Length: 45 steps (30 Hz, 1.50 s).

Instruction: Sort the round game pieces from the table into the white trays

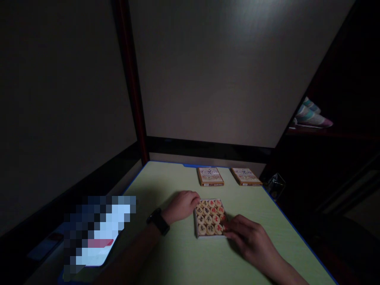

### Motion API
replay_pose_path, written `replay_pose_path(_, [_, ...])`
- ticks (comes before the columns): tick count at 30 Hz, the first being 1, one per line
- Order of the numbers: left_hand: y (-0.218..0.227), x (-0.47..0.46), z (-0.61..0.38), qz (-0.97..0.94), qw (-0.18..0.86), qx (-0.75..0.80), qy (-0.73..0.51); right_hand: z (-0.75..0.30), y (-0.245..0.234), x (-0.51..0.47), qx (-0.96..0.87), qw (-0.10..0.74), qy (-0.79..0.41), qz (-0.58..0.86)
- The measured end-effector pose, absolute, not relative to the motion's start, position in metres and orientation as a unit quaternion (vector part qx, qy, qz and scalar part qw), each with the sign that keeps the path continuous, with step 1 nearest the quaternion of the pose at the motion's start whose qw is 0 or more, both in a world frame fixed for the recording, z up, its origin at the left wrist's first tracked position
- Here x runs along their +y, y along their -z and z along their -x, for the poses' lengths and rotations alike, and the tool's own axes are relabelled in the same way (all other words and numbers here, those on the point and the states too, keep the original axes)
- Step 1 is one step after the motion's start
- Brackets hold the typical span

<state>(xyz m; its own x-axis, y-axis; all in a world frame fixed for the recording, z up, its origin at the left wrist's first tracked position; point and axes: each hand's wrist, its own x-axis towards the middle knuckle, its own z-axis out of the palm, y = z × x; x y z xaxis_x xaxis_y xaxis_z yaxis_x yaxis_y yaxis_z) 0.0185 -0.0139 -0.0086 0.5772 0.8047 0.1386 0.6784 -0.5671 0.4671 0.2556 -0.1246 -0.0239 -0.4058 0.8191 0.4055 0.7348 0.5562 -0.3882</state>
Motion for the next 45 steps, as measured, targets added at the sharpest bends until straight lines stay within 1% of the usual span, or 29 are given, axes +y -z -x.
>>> replay_pose_path(5, [0.011,-0.013,-0.019,-0.870,0.177,0.427,-0.171,-0.249,0.024,-0.122,-0.820,0.309,-0.090,0.473])
replay_pose_path(15, [0.010,-0.013,-0.019,-0.867,0.195,0.421,-0.182,-0.248,0.021,-0.125,-0.795,0.338,-0.112,0.492])
replay_pose_path(21, [0.007,-0.012,-0.016,-0.861,0.200,0.430,-0.185,-0.265,0.003,-0.103,-0.708,0.397,-0.138,0.568])
replay_pose_path(23, [0.008,-0.011,-0.016,-0.858,0.203,0.435,-0.183,-0.272,-0.002,-0.080,-0.691,0.389,-0.154,0.589])
replay_pose_path(26, [0.009,-0.010,-0.015,-0.854,0.198,0.443,-0.187,-0.278,-0.008,-0.037,-0.715,0.329,-0.120,0.605])
replay_pose_path(28, [0.009,-0.009,-0.014,-0.851,0.187,0.454,-0.189,-0.276,-0.012,-0.007,-0.775,0.264,-0.084,0.567])
replay_pose_path(29, [0.009,-0.008,-0.013,-0.849,0.180,0.459,-0.188,-0.274,-0.014,0.007,-0.798,0.229,-0.087,0.550])
replay_pose_path(31, [0.010,-0.007,-0.012,-0.846,0.170,0.470,-0.184,-0.268,-0.020,0.035,-0.827,0.132,-0.147,0.526])
replay_pose_path(33, [0.011,-0.006,-0.011,-0.844,0.167,0.477,-0.179,-0.261,-0.027,0.060,-0.841,0.057,-0.206,0.498])
replay_pose_path(36, [0.014,-0.004,-0.010,-0.844,0.168,0.480,-0.173,-0.249,-0.034,0.089,-0.841,-0.033,-0.217,0.494])
replay_pose_path(40, [0.019,-0.002,-0.010,-0.849,0.161,0.472,-0.173,-0.237,-0.035,0.112,-0.825,-0.102,-0.207,0.517])
replay_pose_path(42, [0.020,-0.002,-0.011,-0.851,0.157,0.469,-0.173,-0.235,-0.033,0.121,-0.818,-0.113,-0.206,0.525])
replay_pose_path(45, [0.019,-0.003,-0.011,-0.852,0.160,0.471,-0.165,-0.236,-0.028,0.130,-0.821,-0.108,-0.210,0.520])
